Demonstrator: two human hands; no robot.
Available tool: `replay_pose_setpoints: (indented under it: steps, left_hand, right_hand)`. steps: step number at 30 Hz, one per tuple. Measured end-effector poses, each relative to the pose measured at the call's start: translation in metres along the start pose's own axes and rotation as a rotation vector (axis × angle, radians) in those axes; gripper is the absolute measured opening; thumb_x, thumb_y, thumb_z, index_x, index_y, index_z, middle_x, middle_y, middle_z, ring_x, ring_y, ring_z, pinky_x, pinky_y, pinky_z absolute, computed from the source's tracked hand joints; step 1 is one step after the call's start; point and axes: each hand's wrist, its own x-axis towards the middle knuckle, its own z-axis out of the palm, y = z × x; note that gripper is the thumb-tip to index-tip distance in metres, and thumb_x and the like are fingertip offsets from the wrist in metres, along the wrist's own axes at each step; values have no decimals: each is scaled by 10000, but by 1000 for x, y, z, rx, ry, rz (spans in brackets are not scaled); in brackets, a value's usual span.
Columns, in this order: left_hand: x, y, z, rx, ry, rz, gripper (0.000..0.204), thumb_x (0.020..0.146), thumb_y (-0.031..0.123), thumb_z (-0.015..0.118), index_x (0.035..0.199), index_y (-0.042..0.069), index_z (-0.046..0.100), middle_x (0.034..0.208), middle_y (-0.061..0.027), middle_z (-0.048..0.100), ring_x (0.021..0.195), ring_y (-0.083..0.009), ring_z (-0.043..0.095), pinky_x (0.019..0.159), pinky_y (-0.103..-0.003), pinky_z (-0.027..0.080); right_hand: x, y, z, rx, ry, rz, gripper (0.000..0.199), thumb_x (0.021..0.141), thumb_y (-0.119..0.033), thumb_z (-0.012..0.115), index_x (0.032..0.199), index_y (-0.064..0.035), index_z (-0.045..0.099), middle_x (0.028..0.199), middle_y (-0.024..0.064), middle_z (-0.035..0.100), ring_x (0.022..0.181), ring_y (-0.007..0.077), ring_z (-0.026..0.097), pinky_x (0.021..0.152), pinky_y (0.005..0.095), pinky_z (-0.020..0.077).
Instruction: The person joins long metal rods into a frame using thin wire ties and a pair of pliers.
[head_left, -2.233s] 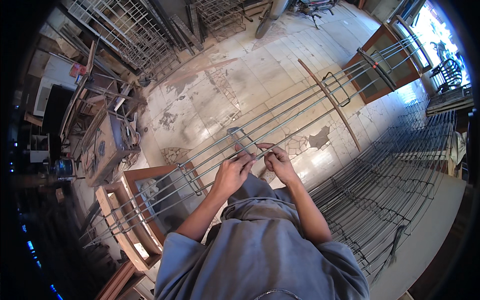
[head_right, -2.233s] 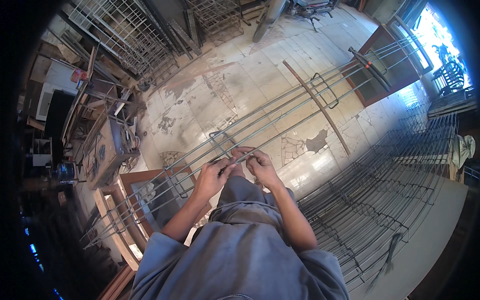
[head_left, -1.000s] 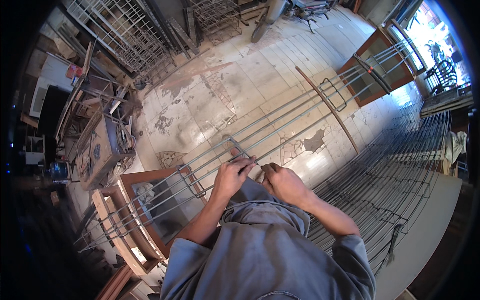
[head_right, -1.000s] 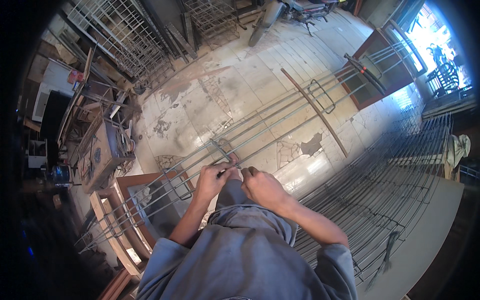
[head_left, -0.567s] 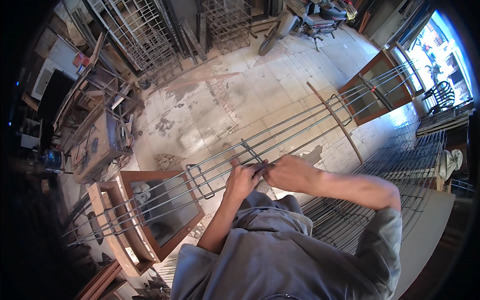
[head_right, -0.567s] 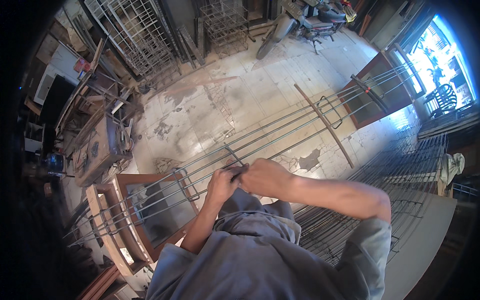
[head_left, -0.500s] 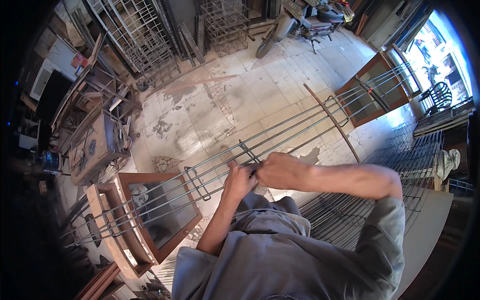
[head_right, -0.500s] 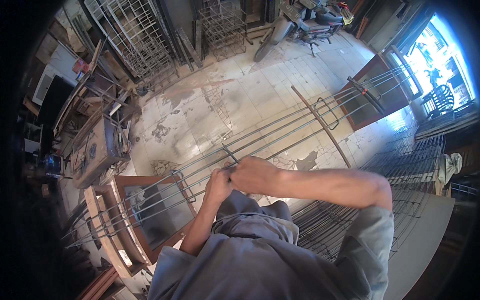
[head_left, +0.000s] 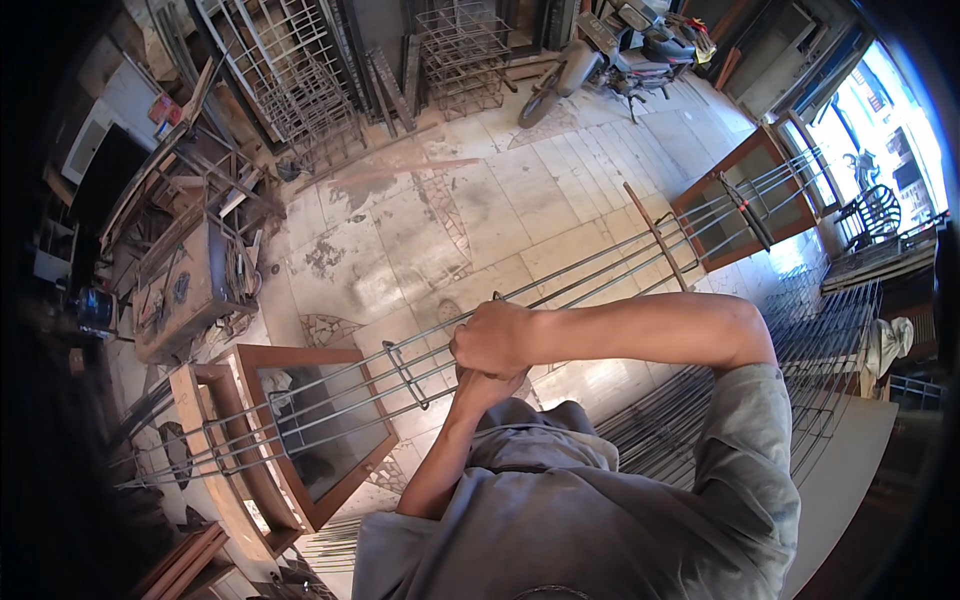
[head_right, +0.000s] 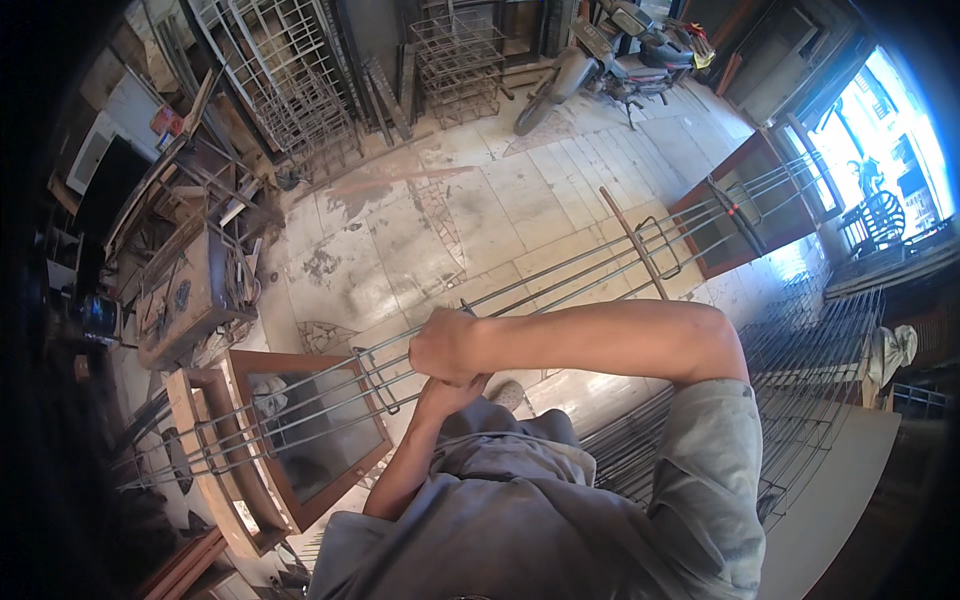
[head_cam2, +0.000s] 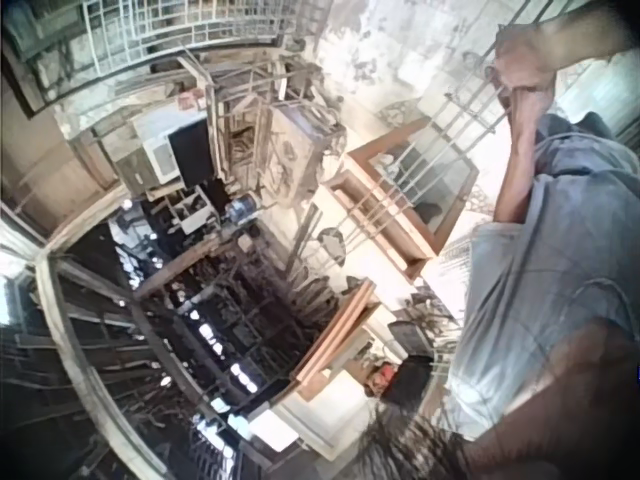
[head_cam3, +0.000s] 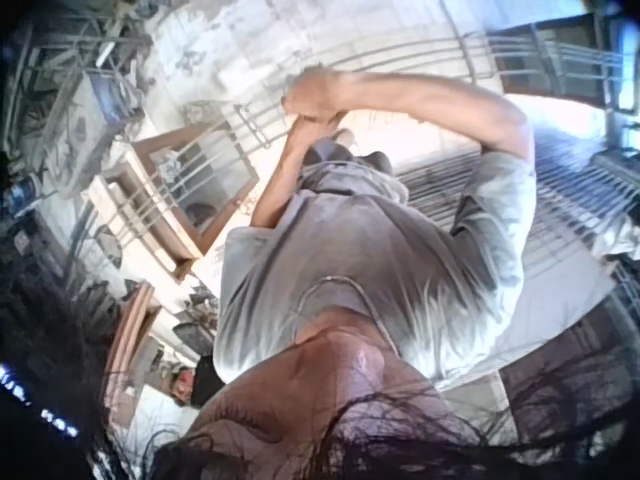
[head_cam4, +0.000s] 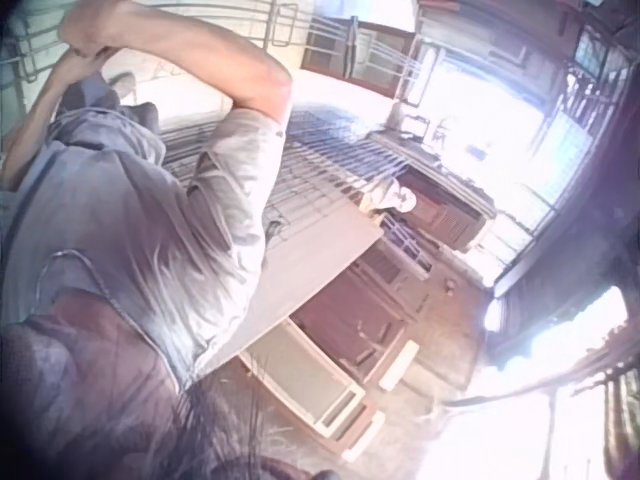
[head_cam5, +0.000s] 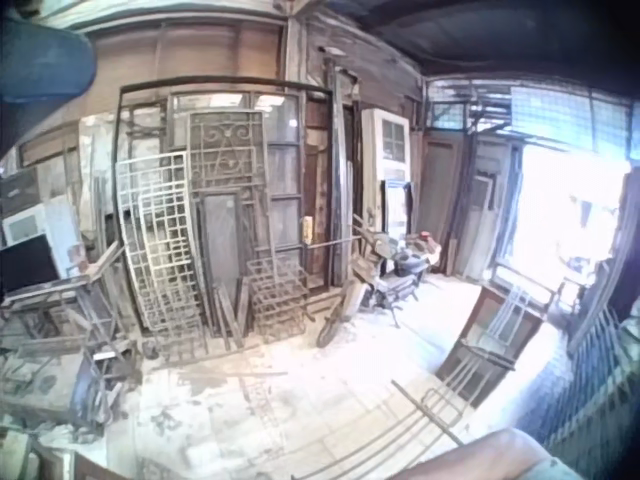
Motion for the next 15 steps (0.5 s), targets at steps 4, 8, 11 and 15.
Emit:
replay_pose_setpoints:
  steps: [4, 8, 11, 15]
  left_hand:
    - [-4, -5, -19, 12, -103, -56, 403, 887, 337, 685, 1186, 69, 654, 1170, -167, 681, 1131, -315, 623, 974, -433, 467]
    - [12, 30, -37, 27, -155, -50, 398, 935, 393, 648, 1071, 24, 705, 1035, -202, 706, 1003, -342, 658, 878, -404, 510]
    - [22, 59, -46, -122, -71, -10, 501, 970, 456, 600, 861, -12, 741, 732, -221, 670, 702, -366, 648, 686, -398, 506]
    - [23, 52, -41, -125, -159, -166, 534, 998, 450, 554, 793, -5, 743, 578, -207, 584, 575, -353, 603, 624, -407, 451]
  right_hand:
    - [-18, -22, 0, -125, 370, 112, 280, 759, -196, 687, 969, -11, 670, 1007, 125, 689, 927, 282, 687, 802, 413, 530]
    - [-81, -63, 15, -17, 815, 373, 305, 785, -221, 720, 1036, -62, 649, 1032, 102, 672, 998, 245, 637, 906, 380, 469]
    - [-94, -69, 70, 341, 941, 753, 310, 784, -163, 761, 1054, -62, 647, 1009, 91, 667, 959, 274, 638, 863, 390, 483]
    - [-77, -65, 122, 688, 1113, 832, 303, 821, -92, 748, 1096, -46, 631, 1012, 127, 642, 905, 322, 631, 776, 417, 497]
